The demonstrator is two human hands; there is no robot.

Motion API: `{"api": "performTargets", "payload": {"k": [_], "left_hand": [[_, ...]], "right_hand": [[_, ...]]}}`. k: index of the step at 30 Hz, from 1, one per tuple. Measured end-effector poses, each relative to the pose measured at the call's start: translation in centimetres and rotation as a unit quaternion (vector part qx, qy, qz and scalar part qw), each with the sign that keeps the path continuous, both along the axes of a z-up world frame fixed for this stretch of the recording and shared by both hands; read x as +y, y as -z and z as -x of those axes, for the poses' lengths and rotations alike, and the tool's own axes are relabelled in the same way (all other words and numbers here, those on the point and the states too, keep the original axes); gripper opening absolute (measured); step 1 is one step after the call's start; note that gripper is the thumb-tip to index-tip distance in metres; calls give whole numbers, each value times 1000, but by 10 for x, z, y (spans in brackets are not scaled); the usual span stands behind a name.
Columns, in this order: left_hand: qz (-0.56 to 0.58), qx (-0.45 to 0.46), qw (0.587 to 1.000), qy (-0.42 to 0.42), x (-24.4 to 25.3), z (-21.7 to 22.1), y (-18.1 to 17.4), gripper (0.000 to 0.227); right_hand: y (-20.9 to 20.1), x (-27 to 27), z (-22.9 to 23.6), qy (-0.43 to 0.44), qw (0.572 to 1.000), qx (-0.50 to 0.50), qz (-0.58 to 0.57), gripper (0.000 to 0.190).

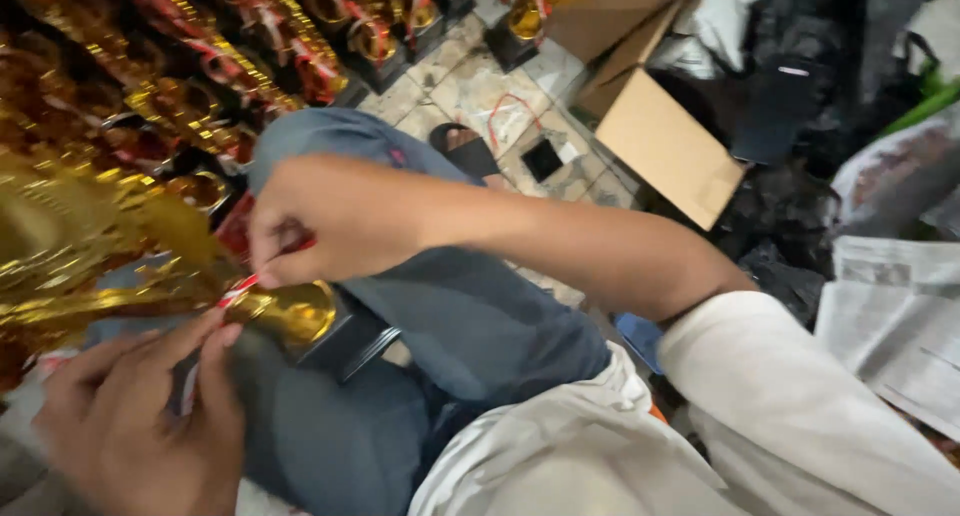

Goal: Tying a red and white ribbon around the stem of a gold trophy while sitting on the floor surrounded by many other trophies.

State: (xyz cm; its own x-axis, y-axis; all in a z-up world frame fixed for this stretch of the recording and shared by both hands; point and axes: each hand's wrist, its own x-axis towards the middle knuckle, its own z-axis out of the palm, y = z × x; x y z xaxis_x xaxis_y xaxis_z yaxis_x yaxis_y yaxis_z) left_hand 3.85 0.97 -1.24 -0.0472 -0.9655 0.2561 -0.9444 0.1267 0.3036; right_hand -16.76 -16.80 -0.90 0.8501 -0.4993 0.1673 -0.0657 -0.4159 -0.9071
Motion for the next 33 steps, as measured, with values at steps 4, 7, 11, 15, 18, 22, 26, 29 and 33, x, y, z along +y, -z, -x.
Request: {"api": "performTargets", "payload": {"k": [4, 7, 11, 15, 18, 22, 26, 29, 33], "left_hand": [[-27, 29, 997, -70, -3, 5, -10, 20], [-10, 69, 994, -89, -9, 7, -21, 18], [-31, 131, 988, -70, -11, 5, -25, 11], [-52, 185, 981, -23, -16, -3, -26, 13], [-115, 263, 958, -25, -17, -8, -28, 12], [-164, 366, 916, -2, -15, -18, -16, 15], [-260, 618, 742, 0, -14, -20, 4, 22], [-289, 686, 667, -15, -14, -18, 19, 26], [-251, 546, 799, -13, -13, -16, 5, 18]], "right_hand": [[-16, -4, 2, -69, 997, -17, 15, 5], [-28, -3, -3, -74, 995, 30, 60, 11], [-38, 2, -2, -39, 974, 198, 105, 12], [-43, 0, -2, -20, 955, 265, 131, 10], [-46, -2, -6, -22, 951, 293, 93, 13], [-57, 0, -14, -13, 940, 339, 25, 13], [-57, 2, -17, -12, 948, 317, 5, 15], [-53, 4, -16, 1, 961, 276, -27, 13], [-44, 5, -11, 27, 967, 248, -57, 10]]}}
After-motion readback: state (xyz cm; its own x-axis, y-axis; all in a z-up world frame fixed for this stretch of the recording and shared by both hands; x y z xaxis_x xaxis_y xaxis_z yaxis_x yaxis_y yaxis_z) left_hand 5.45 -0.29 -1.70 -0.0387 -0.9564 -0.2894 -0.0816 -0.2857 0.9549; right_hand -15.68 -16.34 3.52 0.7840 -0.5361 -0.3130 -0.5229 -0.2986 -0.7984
